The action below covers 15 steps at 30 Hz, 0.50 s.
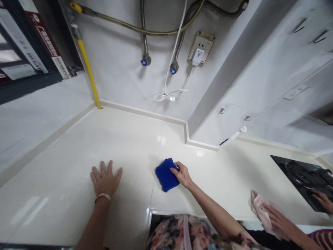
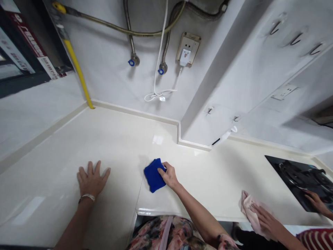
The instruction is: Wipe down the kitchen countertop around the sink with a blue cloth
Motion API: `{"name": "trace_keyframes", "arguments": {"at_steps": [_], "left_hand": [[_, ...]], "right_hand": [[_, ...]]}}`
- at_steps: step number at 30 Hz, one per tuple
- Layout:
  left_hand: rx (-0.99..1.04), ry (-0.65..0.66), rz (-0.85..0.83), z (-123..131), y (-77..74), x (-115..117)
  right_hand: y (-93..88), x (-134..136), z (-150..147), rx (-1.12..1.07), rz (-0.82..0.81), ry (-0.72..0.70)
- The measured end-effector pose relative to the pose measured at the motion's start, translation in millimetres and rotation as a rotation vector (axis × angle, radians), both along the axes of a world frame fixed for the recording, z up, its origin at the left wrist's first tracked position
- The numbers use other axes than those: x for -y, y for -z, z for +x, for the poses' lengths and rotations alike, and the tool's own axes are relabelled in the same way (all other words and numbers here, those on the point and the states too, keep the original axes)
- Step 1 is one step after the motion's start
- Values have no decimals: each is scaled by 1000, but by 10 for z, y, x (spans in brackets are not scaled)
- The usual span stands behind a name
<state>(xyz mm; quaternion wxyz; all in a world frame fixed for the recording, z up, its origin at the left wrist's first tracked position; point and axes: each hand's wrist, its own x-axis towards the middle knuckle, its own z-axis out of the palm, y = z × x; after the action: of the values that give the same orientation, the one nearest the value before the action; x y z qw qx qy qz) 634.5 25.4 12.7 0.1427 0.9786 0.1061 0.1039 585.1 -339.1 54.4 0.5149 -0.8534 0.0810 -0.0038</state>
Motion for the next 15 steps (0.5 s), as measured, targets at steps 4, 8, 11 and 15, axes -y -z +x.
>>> {"name": "trace_keyframes", "arguments": {"at_steps": [4, 8, 11, 15], "left_hand": [[2, -4, 23, 8, -39, 13], [-27, -4, 27, 27, -28, -7], [-93, -10, 28, 28, -39, -25], [-100, -27, 80, 19, -64, -39]], "right_hand": [[-40, 359, 264, 2, -143, 161], [91, 627, 290, 102, -360, 213], [223, 502, 282, 178, -667, 3], [347, 158, 336, 120, -890, -285]]}}
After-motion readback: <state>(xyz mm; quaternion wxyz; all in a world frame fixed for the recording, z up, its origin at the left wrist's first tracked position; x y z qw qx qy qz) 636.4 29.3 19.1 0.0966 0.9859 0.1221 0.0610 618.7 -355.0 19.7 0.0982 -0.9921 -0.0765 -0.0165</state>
